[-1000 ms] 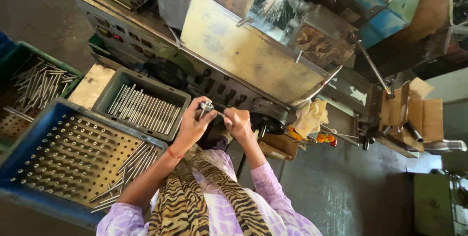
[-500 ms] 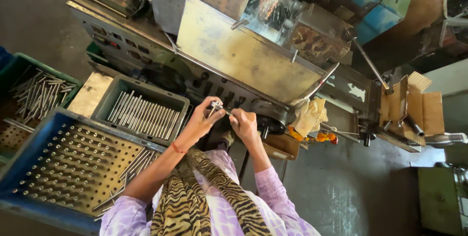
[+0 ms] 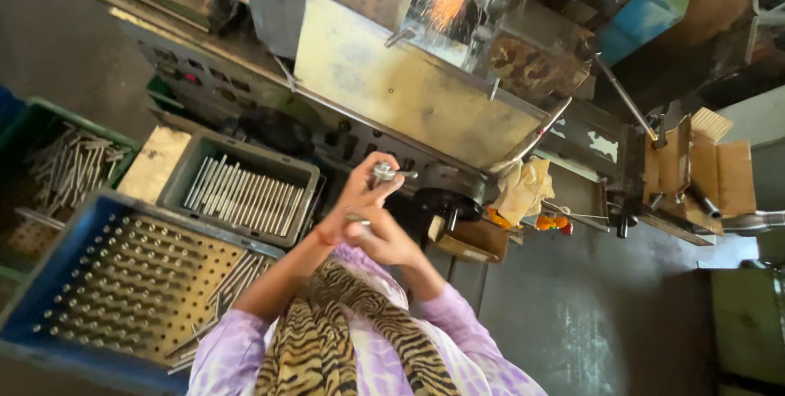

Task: The person repeatedly picks up small metal rods from a tray, inserts them into a grinding machine, and operates a lever to process them. After each cycle, the person removes the processed rod and places it into a collection bin. The task is performed continuously throughout the clip.

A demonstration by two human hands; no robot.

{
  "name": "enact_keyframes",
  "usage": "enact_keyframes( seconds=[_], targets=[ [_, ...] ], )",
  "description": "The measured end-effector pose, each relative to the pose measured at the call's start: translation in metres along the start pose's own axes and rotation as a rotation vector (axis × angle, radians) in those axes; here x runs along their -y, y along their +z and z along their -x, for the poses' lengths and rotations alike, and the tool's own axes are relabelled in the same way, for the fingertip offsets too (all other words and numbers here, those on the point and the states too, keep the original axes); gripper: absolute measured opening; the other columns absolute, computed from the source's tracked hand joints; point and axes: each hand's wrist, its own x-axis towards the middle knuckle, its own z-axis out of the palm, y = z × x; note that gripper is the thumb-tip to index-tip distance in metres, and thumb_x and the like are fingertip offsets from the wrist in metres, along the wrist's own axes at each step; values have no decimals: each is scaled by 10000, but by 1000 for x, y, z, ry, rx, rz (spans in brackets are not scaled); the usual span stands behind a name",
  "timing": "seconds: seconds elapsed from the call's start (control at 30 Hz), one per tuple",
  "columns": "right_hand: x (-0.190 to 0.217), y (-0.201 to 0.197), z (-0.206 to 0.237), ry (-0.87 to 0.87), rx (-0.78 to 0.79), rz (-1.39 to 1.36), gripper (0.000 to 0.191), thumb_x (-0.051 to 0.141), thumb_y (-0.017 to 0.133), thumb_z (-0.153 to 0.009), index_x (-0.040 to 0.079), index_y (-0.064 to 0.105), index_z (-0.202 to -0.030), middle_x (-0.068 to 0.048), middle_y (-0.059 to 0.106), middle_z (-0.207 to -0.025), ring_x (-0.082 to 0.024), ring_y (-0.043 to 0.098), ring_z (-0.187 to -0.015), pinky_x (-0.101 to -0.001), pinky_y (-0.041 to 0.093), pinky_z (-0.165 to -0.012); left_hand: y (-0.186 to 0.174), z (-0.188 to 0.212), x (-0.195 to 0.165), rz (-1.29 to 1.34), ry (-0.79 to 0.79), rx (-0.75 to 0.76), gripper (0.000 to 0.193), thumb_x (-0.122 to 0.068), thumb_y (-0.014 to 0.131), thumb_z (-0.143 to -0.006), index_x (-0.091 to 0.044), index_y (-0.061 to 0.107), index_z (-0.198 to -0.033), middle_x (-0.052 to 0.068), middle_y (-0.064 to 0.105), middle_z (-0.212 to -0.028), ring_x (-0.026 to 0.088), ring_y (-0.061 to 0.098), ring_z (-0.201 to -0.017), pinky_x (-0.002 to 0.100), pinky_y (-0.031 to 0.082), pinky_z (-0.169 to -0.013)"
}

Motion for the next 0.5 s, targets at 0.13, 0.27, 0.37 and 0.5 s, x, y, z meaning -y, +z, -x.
enact_keyframes(
  seconds=[0.13,0.27,0.37,0.5],
  targets=[
    [15,-44,15,211,-166,382,129,122,547,-1013,3,588,-985,-156,629,-795,-325,620,-694,-382,524,-675,-35,4,-21,204,-228,-30,182,-248,664,-1004,-118,590,-1107,-97,402,-661,-3,326,-484,203,228,-403],
    [2,-57,15,226,-193,602,216,158,699,-973,-4,559,-945,-209,588,-737,-447,579,-698,-448,457,-589,-53,11,-31,330,-393,37,235,-342,625,-1019,-115,595,-1074,-102,309,-602,3,250,-440,203,185,-375],
    [-6,-56,12,160,-141,649,290,171,735,-953,-8,523,-868,-215,554,-726,-464,551,-691,-475,428,-574,-48,10,-26,328,-421,82,256,-363,622,-1025,-113,585,-1068,-99,301,-600,13,247,-446,209,177,-375],
    [-5,-62,9,59,-51,614,276,167,728,-938,-10,535,-850,-205,556,-739,-452,555,-687,-472,447,-580,-51,10,-21,352,-474,156,282,-396,594,-1029,-116,600,-1062,-93,297,-580,20,238,-433,207,171,-370]
  ],
)
